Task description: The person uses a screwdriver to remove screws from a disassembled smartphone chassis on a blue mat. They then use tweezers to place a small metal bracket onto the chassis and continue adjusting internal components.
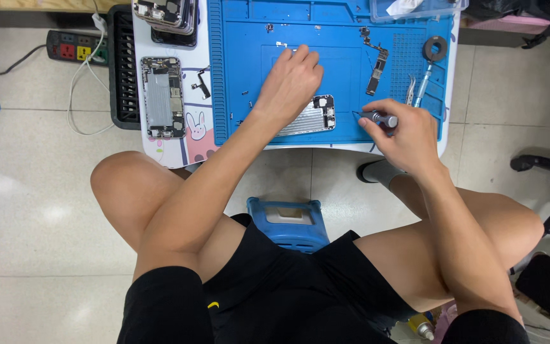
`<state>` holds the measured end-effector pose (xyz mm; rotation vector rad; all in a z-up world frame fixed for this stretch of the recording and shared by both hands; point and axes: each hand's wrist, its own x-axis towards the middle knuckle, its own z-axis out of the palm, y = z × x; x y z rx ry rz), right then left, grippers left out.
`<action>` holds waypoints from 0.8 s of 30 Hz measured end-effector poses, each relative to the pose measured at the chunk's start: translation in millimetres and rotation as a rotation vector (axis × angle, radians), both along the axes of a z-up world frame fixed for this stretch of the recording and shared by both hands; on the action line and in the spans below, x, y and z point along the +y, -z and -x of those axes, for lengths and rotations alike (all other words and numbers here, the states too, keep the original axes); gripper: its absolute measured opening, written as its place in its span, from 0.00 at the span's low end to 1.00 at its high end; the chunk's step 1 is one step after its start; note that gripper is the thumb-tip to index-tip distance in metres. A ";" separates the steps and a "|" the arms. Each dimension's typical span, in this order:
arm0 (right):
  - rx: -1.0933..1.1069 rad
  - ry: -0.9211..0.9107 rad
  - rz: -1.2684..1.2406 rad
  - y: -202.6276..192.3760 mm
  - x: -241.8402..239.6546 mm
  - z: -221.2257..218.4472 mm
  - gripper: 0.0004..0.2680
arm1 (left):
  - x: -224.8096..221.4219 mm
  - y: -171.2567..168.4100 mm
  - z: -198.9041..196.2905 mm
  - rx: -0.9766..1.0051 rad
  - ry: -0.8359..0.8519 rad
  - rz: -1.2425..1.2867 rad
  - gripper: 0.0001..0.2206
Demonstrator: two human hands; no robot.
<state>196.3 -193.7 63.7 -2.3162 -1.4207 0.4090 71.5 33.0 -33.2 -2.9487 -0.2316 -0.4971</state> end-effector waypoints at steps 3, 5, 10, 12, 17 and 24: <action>0.139 0.121 -0.123 -2.6 -10.1 -3.8 0.06 | -0.8 -4.8 2.2 0.034 -0.006 -0.004 0.08; 0.158 0.181 -0.246 -8.4 -14.8 -10.6 0.06 | -2.1 -4.0 3.5 0.030 -0.013 -0.049 0.08; -0.031 0.258 -0.391 2.1 -30.1 -52.6 0.09 | -3.1 1.6 5.5 0.019 -0.048 -0.085 0.08; -0.185 0.276 -0.266 12.0 -33.6 -66.5 0.09 | 0.4 2.3 6.3 -0.015 -0.042 0.084 0.06; -0.267 0.349 -0.148 24.6 -27.3 -72.5 0.09 | -4.7 -32.3 14.5 -0.211 -0.003 0.601 0.04; -0.362 0.347 0.023 27.0 -22.6 -68.2 0.13 | -8.8 -19.8 17.5 -0.251 -0.221 1.278 0.01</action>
